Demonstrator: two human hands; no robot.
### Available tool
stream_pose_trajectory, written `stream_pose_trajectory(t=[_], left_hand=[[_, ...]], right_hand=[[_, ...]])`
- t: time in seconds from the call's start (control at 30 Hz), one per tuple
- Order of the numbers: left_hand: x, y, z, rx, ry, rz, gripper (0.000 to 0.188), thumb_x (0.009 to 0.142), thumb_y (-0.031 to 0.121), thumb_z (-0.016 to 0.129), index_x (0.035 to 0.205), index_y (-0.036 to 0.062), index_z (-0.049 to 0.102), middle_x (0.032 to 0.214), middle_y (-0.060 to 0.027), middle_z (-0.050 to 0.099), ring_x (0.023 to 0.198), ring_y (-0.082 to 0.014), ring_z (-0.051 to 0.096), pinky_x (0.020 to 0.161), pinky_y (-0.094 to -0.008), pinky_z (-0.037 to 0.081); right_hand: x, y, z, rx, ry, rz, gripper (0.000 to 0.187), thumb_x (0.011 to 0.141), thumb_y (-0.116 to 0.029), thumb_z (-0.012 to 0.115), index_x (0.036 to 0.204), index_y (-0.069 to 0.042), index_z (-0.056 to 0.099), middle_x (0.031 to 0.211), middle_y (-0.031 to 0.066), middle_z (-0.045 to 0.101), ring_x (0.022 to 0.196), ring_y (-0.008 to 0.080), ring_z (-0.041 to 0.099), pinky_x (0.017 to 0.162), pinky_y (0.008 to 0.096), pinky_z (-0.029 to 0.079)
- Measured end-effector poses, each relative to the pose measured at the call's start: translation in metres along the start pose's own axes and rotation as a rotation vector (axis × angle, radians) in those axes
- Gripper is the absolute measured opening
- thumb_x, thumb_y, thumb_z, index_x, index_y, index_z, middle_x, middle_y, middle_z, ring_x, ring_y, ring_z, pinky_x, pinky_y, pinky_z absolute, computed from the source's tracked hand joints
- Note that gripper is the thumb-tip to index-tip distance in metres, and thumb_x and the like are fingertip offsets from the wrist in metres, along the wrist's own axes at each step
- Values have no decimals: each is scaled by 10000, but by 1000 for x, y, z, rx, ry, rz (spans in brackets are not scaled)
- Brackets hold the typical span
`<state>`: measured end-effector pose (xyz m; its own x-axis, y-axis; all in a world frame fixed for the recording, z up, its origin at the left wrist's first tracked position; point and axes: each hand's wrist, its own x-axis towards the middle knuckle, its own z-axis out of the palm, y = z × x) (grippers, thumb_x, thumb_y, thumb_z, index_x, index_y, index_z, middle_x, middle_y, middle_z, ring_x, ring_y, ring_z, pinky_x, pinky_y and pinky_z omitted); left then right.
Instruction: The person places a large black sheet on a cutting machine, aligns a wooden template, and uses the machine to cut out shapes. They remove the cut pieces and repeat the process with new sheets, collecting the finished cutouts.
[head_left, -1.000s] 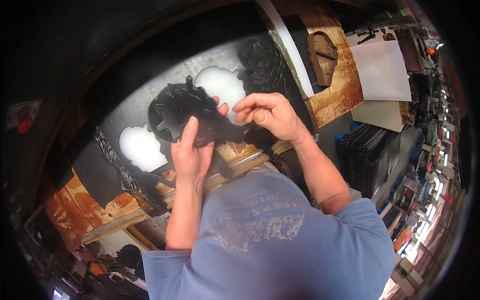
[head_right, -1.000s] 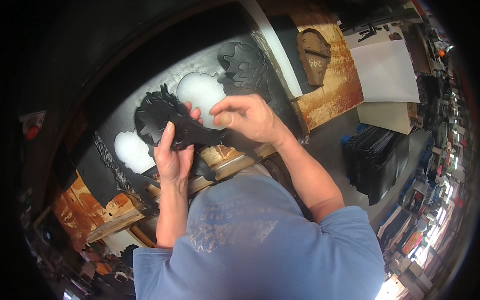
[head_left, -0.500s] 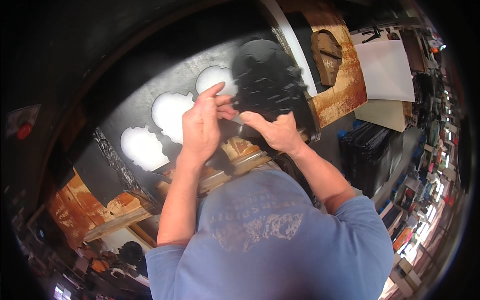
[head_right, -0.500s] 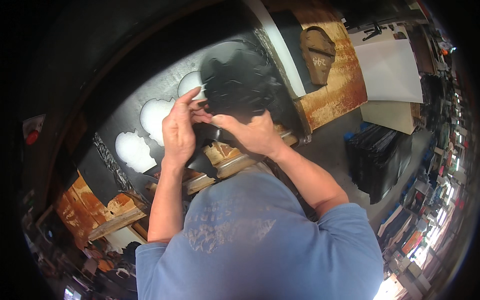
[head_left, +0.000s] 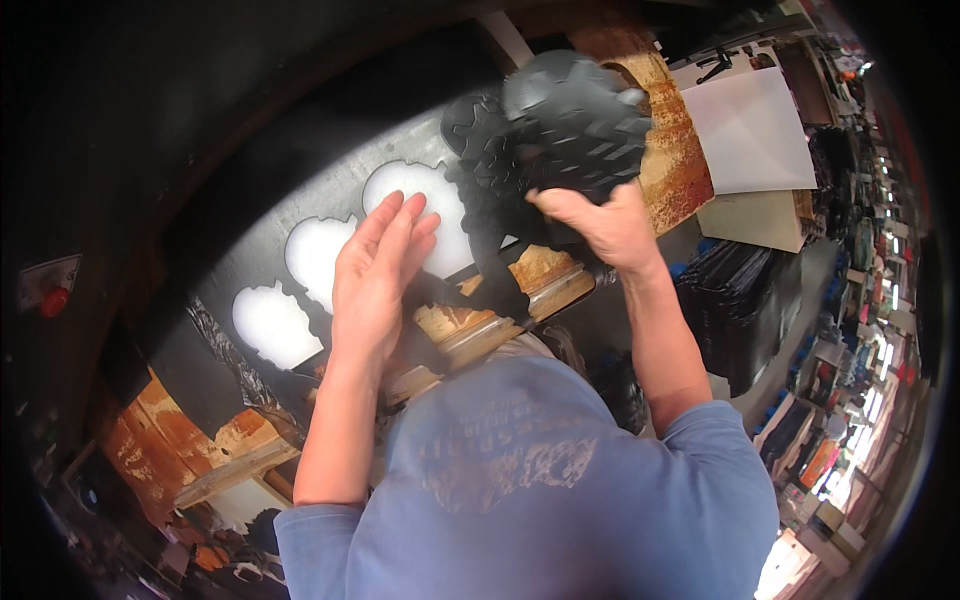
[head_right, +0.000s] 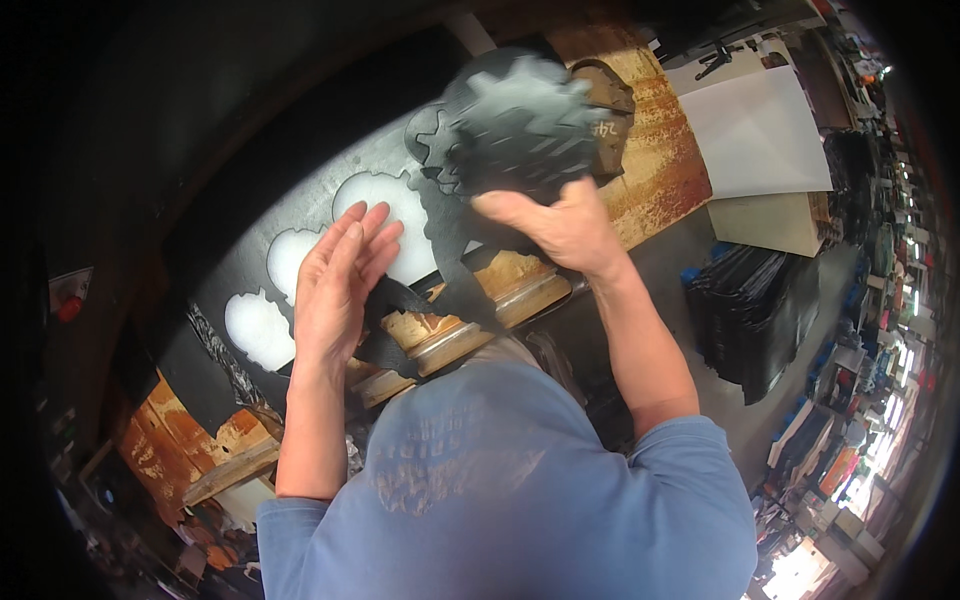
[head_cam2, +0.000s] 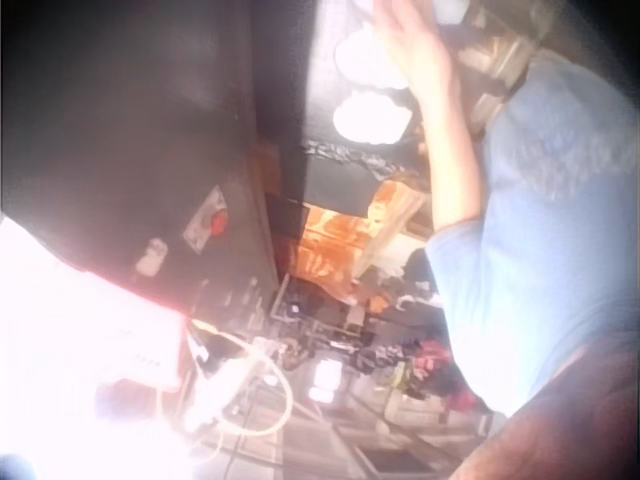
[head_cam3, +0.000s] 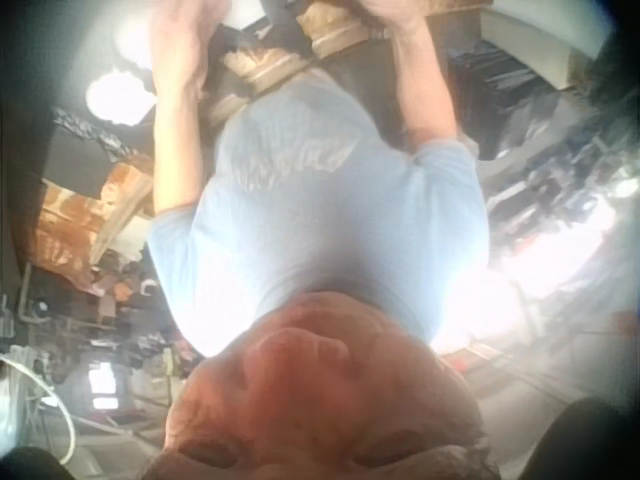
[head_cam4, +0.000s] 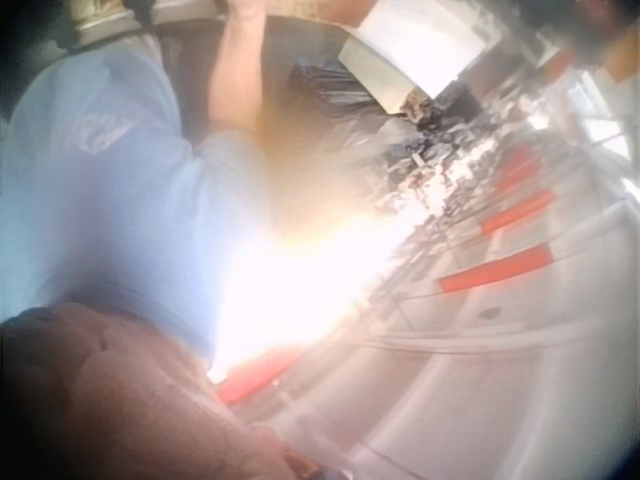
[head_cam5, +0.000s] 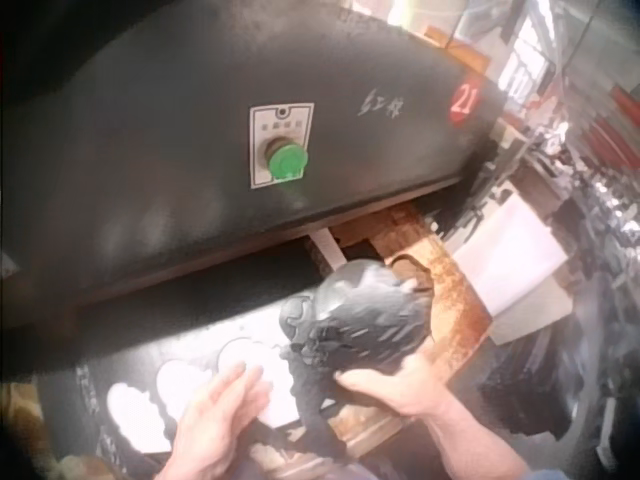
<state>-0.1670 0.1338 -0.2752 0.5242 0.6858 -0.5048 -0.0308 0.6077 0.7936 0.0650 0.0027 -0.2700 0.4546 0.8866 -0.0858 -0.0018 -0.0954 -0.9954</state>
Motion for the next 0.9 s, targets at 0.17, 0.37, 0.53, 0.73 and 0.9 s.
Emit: stream_pose_trajectory(t=[0.17,0.37,0.53,0.73,0.9], left_hand=[[0,9,17,-170,-45,-120,635,1094,295,665,1531,-108,440,1513,-248,588,1373,-316,615,1216,-426,466],[16,-2,24,-235,-33,-136,536,1090,295,676,1442,-83,532,1427,-246,639,1327,-307,630,1203,-426,481],[17,-5,32,-265,-11,-120,557,1092,292,676,1468,-88,521,1436,-222,638,1308,-295,633,1153,-403,505],[14,-17,44,-362,64,-100,548,1095,294,663,1484,-67,528,1380,-177,661,1282,-276,622,1100,-392,513],[39,-19,32,-419,-12,-180,423,1102,268,623,1388,-41,590,1281,-147,695,1201,-269,653,1117,-378,497]], right_hand=[[41,-7,13,-367,-157,370,518,860,-371,887,1062,90,766,897,105,777,857,146,704,802,356,589],[42,-8,2,-751,-4,412,489,815,-349,940,981,80,772,713,52,670,666,109,600,609,340,527],[28,-17,-4,-1040,155,116,814,740,-492,959,1223,114,713,839,123,666,787,258,667,760,410,554],[36,-4,5,-1004,122,-396,719,821,-356,933,1324,87,673,1324,251,648,1226,421,626,1075,479,516],[37,13,16,-1120,41,-359,740,837,-407,899,1333,96,679,1399,277,593,1271,441,565,1065,500,531]])
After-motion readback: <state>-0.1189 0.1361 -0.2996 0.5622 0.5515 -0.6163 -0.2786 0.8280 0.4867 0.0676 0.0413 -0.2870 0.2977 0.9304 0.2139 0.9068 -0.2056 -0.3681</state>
